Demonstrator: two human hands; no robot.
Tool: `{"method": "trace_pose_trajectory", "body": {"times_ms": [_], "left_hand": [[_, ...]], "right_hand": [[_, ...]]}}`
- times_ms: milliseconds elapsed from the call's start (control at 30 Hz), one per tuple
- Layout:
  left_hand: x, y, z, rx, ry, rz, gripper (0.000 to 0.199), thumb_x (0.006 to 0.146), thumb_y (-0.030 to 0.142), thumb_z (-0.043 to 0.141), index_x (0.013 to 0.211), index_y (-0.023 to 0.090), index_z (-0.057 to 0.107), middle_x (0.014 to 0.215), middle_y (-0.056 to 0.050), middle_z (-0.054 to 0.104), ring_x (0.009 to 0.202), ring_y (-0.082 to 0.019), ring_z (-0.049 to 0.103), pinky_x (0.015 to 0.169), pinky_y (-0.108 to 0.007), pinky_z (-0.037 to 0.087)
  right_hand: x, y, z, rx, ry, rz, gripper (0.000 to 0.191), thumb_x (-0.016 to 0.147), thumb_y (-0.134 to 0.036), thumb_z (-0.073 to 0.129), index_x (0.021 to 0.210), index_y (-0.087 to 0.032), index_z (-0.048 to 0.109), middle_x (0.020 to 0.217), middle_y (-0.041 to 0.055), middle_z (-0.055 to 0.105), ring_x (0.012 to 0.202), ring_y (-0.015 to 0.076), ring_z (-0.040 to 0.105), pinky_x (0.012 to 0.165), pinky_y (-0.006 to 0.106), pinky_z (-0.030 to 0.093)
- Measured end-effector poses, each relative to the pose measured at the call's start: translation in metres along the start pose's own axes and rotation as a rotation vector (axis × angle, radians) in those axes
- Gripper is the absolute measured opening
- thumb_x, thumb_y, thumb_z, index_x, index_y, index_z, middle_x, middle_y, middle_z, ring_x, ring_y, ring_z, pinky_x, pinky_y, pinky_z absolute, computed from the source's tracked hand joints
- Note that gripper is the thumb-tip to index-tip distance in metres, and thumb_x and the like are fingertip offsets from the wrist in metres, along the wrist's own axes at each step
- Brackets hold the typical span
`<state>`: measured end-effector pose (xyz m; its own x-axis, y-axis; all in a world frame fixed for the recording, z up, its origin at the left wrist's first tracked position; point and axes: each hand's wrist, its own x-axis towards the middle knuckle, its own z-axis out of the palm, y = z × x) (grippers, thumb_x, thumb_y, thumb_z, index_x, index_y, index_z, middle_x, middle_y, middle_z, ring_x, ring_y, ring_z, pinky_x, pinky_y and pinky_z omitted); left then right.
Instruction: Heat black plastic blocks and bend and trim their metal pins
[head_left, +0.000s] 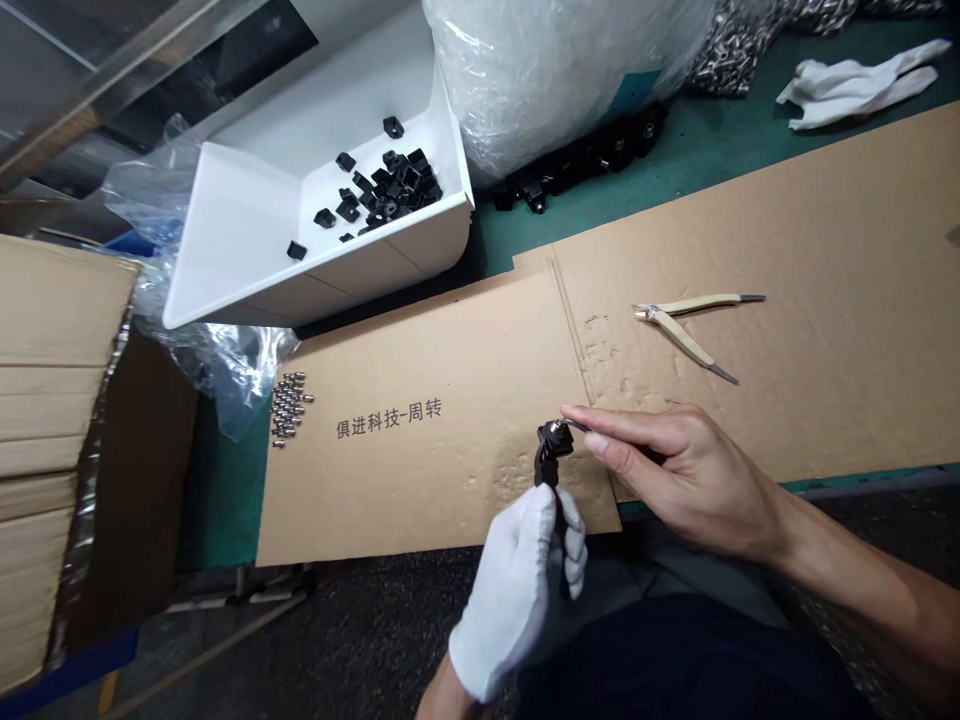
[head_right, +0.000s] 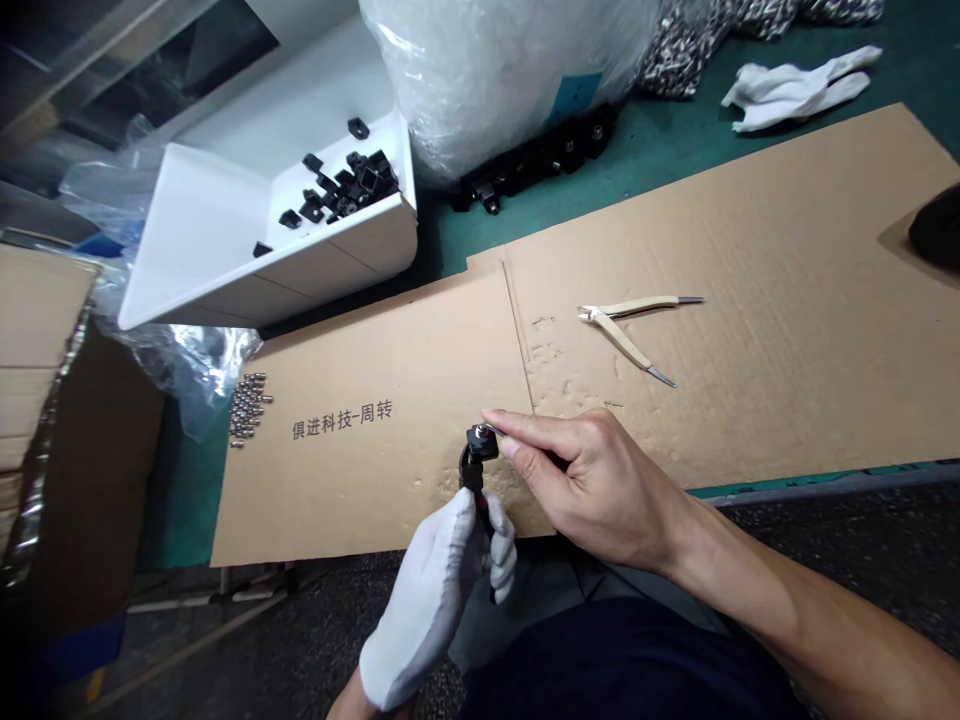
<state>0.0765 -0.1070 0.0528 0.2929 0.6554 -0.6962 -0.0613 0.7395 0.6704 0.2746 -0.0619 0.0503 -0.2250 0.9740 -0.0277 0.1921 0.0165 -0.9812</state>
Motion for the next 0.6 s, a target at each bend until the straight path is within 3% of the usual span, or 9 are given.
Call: {"method": "trace_pose_trajectory", "body": {"times_ms": [133,267,400,600], "left_hand": [[0.003,-0.018,0.008,-0.212,0.009,-0.077,0.045,0.1,0.06,0.042,0.092,0.018,0.055,0.066,0.003,0.049,0.052,-0.009,0.044,0.047,-0.022,0.036],[0.008,-0.027,0.009,-0.256,0.005,-0.114,0.045,0.099,0.061,0.043,0.093,0.018,0.056,0.067,0.003,0.051,0.051,-0.008,0.045,0.046,-0.021,0.039],[0.012,-0.03,0.01,-0.291,0.019,-0.141,0.045,0.099,0.06,0.044,0.092,0.018,0.056,0.066,0.003,0.051,0.049,-0.009,0.046,0.044,-0.021,0.041],[0.014,-0.025,0.015,-0.318,0.067,-0.204,0.048,0.096,0.064,0.046,0.089,0.018,0.057,0.064,0.003,0.052,0.047,-0.01,0.047,0.041,-0.021,0.042]], "right_hand": [[-0.003,0.008,0.003,0.007,-0.001,0.044,0.032,0.099,-0.022,0.06,0.129,-0.022,0.07,0.13,0.0016,0.07,0.12,0.0206,0.067,0.108,0.034,0.054],[-0.006,0.015,0.006,0.014,0.012,0.117,0.031,0.099,-0.023,0.06,0.129,-0.021,0.07,0.13,0.0016,0.069,0.122,0.0204,0.066,0.11,0.034,0.052],[-0.009,0.022,0.011,0.016,0.036,0.166,0.032,0.099,-0.025,0.061,0.129,-0.021,0.069,0.13,0.001,0.069,0.121,0.0177,0.066,0.11,0.029,0.051],[-0.01,0.029,0.018,-0.004,0.067,0.234,0.031,0.098,-0.028,0.062,0.127,-0.022,0.072,0.129,0.0024,0.071,0.12,0.0209,0.067,0.104,0.032,0.056]]}}
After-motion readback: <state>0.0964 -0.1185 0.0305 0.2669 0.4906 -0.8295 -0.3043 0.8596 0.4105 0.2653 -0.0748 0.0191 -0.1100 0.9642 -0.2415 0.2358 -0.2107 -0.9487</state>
